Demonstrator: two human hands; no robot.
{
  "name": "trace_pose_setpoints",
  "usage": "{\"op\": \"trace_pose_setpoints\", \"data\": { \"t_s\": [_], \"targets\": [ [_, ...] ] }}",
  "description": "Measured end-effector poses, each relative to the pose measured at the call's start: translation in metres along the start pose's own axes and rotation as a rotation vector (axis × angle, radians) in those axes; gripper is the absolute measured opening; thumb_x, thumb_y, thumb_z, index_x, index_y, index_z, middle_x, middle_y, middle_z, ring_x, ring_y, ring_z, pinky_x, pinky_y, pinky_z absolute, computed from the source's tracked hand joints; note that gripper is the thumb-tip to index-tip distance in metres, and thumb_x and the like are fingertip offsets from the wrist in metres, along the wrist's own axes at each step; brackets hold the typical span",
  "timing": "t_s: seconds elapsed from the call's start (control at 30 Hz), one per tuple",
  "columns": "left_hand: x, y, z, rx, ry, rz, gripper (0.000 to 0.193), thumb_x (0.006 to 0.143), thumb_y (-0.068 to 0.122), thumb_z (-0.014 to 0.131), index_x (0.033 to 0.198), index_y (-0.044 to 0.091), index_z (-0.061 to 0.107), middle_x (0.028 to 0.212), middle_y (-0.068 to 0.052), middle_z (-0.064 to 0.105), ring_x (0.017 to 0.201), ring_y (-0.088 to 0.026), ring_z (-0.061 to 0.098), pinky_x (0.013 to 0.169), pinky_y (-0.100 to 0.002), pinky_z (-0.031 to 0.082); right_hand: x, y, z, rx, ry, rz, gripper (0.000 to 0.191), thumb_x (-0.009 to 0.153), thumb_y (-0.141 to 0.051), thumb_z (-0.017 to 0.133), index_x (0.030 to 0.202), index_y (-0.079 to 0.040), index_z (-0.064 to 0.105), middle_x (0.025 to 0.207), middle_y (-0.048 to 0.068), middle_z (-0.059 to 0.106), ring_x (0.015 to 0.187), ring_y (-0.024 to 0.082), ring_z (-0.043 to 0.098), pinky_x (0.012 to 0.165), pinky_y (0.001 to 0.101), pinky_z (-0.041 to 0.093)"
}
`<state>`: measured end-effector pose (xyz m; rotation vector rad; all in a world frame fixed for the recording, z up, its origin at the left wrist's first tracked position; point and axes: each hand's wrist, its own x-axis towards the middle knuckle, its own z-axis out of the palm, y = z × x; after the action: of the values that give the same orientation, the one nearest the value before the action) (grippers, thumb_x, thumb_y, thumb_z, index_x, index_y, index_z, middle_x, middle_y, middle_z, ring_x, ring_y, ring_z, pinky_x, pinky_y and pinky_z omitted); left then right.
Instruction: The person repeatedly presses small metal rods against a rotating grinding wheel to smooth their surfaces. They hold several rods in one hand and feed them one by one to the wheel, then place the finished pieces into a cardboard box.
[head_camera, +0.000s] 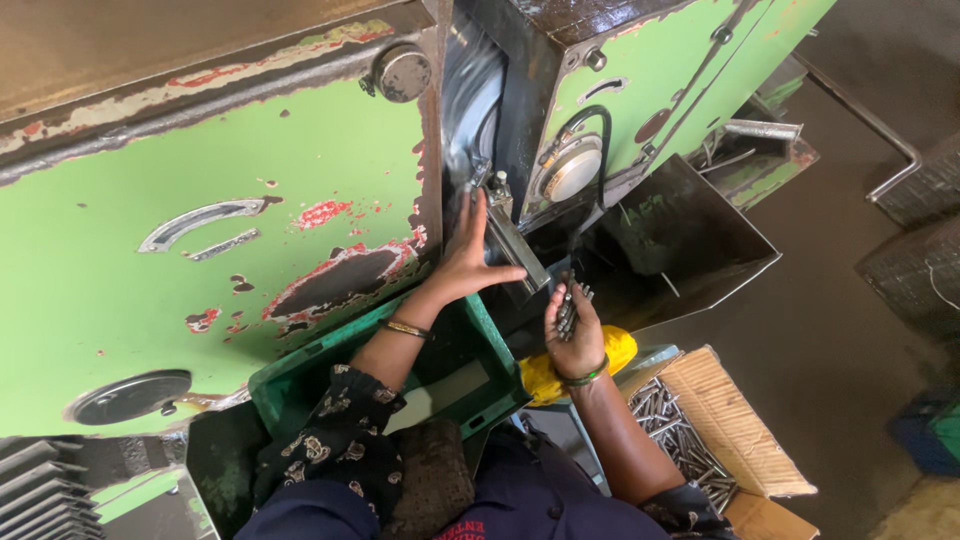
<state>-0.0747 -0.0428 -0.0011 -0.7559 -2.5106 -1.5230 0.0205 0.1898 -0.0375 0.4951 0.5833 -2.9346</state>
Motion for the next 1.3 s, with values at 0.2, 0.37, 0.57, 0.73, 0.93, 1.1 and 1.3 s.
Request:
{"op": "trace_pose_setpoints", "data": {
  "t_s": [0.2, 0.37, 0.57, 0.73, 0.93, 1.1, 1.3],
  "targets": [
    [-0.004, -0.005, 0.0, -0.068, 0.012, 0.004, 0.119, 0.09, 0.057, 0.073, 0.166, 0.015, -0.009, 0.171, -0.028, -0.016, 0.161, -0.045, -0.006, 0.127, -0.057, 0.013, 0.0, -0.002, -0.003, -0.02, -0.019, 0.08, 0.026, 0.103, -0.023, 0.061, 0.125, -0.011, 0.066, 0.086, -0.002, 0.066, 0.073, 0.008, 0.064, 0.064, 0.022, 0.055],
    [-0.004, -0.001, -0.001, -0.107, 0.013, -0.004, 0.109, 0.095, 0.053, 0.066, 0.165, 0.015, -0.007, 0.171, -0.028, -0.016, 0.16, -0.045, -0.007, 0.126, -0.055, 0.016, -0.01, -0.002, 0.01, 0.005, -0.072, 0.114, 0.03, 0.104, -0.025, 0.059, 0.13, -0.012, 0.063, 0.087, -0.002, 0.062, 0.073, 0.008, 0.06, 0.064, 0.0211, 0.053],
    [-0.002, -0.003, 0.002, -0.073, 0.04, 0.003, 0.098, 0.101, 0.049, 0.06, 0.165, 0.014, -0.005, 0.171, -0.028, -0.012, 0.16, -0.044, -0.005, 0.126, -0.055, 0.014, -0.03, -0.002, 0.031, -0.096, -0.282, 0.121, 0.042, 0.104, -0.028, 0.053, 0.144, -0.019, 0.047, 0.085, -0.002, 0.053, 0.069, 0.008, 0.05, 0.06, 0.0225, 0.045],
    [-0.002, -0.008, 0.008, -0.056, 0.074, 0.004, 0.087, 0.107, 0.045, 0.052, 0.167, 0.014, -0.003, 0.172, -0.028, -0.008, 0.161, -0.043, 0.002, 0.128, -0.055, 0.017, -0.044, -0.002, 0.046, -0.132, -0.554, 0.153, 0.05, 0.109, -0.026, 0.055, 0.155, -0.019, 0.036, 0.082, 0.0, 0.046, 0.064, 0.009, 0.043, 0.056, 0.0241, 0.038],
    [-0.001, -0.009, 0.007, 0.023, 0.067, -0.012, 0.111, 0.094, 0.055, 0.066, 0.168, 0.013, -0.005, 0.174, -0.027, -0.011, 0.163, -0.047, 0.003, 0.128, -0.056, 0.018, -0.058, 0.0, 0.06, -0.327, -0.524, 0.16, 0.062, 0.104, -0.027, 0.059, 0.159, -0.027, 0.031, 0.081, 0.001, 0.045, 0.059, 0.008, 0.042, 0.049, 0.022, 0.035],
    [-0.001, -0.004, 0.003, 0.03, 0.006, 0.051, 0.149, 0.067, 0.066, 0.084, 0.158, 0.009, -0.019, 0.163, -0.033, -0.019, 0.154, -0.05, -0.001, 0.121, -0.057, 0.02, -0.054, 0.0, 0.062, -0.429, -0.396, 0.145, 0.062, 0.101, -0.03, 0.058, 0.157, -0.024, 0.031, 0.087, 0.002, 0.051, 0.059, 0.009, 0.042, 0.049, 0.0214, 0.035],
    [-0.001, -0.006, 0.001, -0.041, 0.01, 0.047, 0.125, 0.087, 0.059, 0.073, 0.164, 0.011, -0.014, 0.17, -0.029, -0.017, 0.159, -0.048, -0.002, 0.126, -0.055, 0.016, -0.035, 0.002, 0.037, -0.334, -0.291, 0.136, 0.036, 0.11, -0.029, 0.053, 0.138, -0.011, 0.04, 0.095, 0.004, 0.056, 0.061, 0.008, 0.042, 0.049, 0.0216, 0.034]
  ]
}}
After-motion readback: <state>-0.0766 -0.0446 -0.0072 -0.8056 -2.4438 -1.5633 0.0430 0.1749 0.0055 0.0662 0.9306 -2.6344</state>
